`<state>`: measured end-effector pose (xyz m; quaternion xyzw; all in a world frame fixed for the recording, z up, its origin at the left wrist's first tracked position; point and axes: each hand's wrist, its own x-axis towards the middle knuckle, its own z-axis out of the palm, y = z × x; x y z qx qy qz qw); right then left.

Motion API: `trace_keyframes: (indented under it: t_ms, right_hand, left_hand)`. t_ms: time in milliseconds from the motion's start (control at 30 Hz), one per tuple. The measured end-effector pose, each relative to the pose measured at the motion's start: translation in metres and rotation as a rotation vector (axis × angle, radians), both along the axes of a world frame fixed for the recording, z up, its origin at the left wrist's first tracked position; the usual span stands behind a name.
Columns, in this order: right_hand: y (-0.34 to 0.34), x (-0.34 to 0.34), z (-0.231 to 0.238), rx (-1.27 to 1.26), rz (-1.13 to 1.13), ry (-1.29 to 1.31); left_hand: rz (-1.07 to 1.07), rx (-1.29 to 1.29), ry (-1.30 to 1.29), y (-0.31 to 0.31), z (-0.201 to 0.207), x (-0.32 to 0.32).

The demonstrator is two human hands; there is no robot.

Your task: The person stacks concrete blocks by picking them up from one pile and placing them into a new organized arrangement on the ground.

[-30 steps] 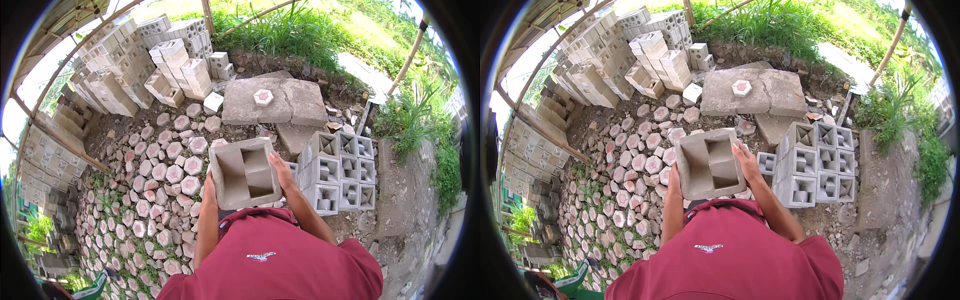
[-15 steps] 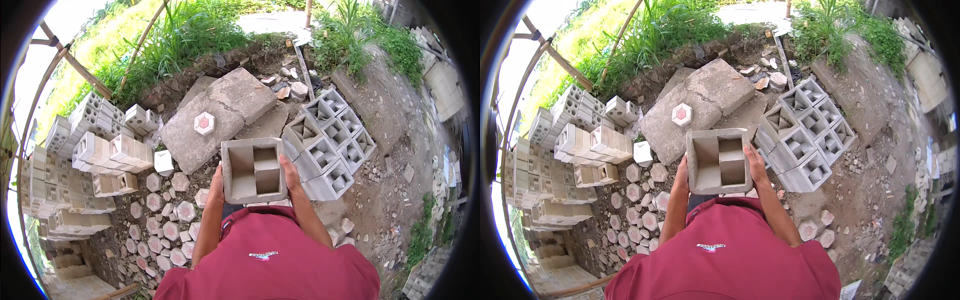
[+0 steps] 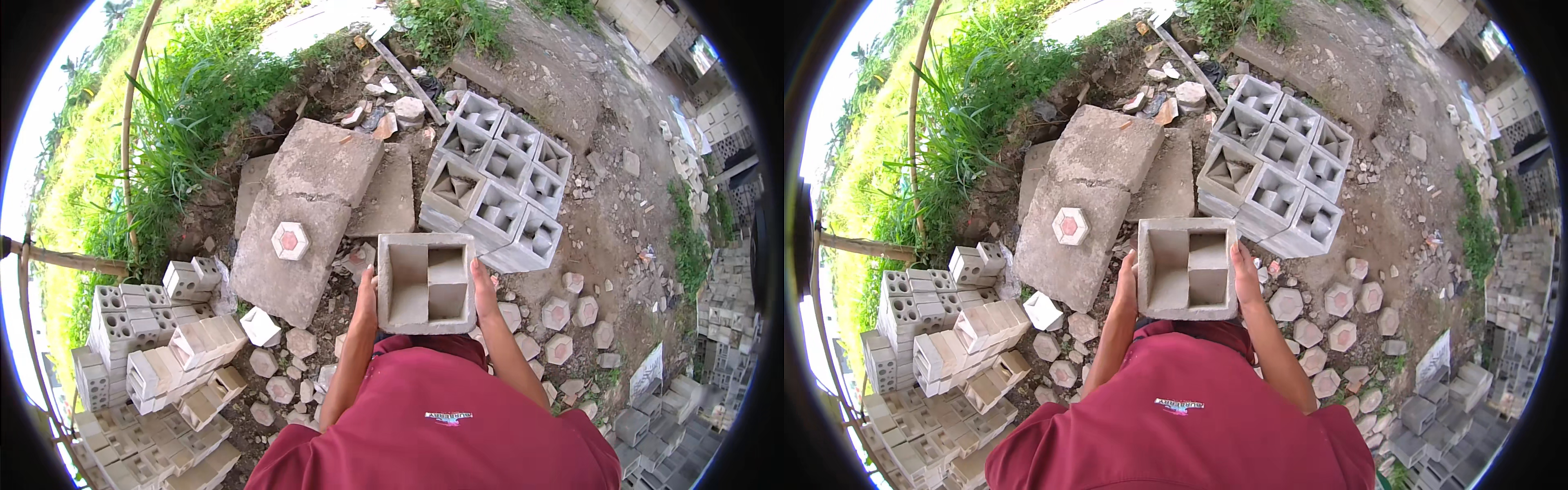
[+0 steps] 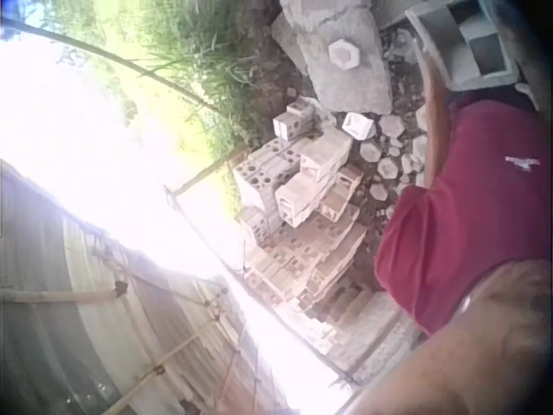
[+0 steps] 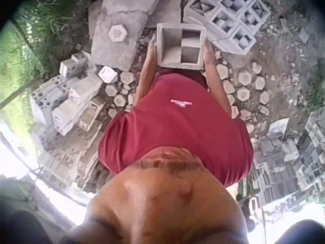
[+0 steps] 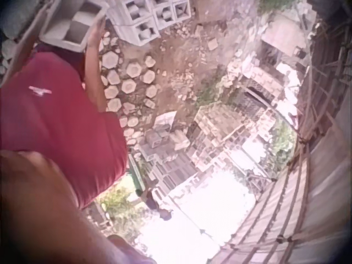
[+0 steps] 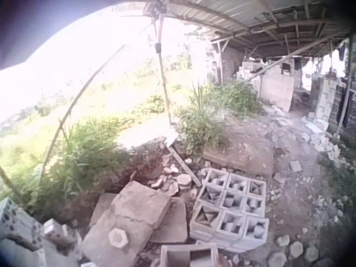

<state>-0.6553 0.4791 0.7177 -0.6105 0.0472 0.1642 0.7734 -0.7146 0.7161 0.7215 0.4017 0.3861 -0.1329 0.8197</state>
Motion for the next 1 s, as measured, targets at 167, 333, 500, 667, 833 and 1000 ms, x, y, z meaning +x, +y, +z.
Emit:
trace_keyframes:
  t_ms: [167,333,500,667,833,1000]
  right_hand:
    - [-0.042,0.002,-0.069,-0.065,-0.127,0.063]
    - [-0.028,0.005,-0.045,-0.041,-0.115,0.298]
    - [-0.028,0.014,-0.084,-0.009,-0.154,0.496]
    - [-0.018,0.025,-0.159,0.057,-0.229,0.64]
    - [-0.004,0.04,-0.269,-0.044,-0.354,0.57]
    - [-0.002,0.053,-0.442,-0.051,-0.413,0.548]
  left_hand:
    - [-0.125,-0.044,-0.008,-0.032,-0.029,0.024]
    - [-0.127,-0.08,0.131,-0.028,-0.069,0.039]
    - [-0.386,-0.009,0.175,-0.014,-0.101,0.074]
    - [-0.526,0.071,0.174,-0.009,-0.17,0.101]
    - [-0.598,0.111,0.19,-0.008,-0.286,0.125]
    - [-0.701,0.154,0.272,-0.008,-0.449,0.166]
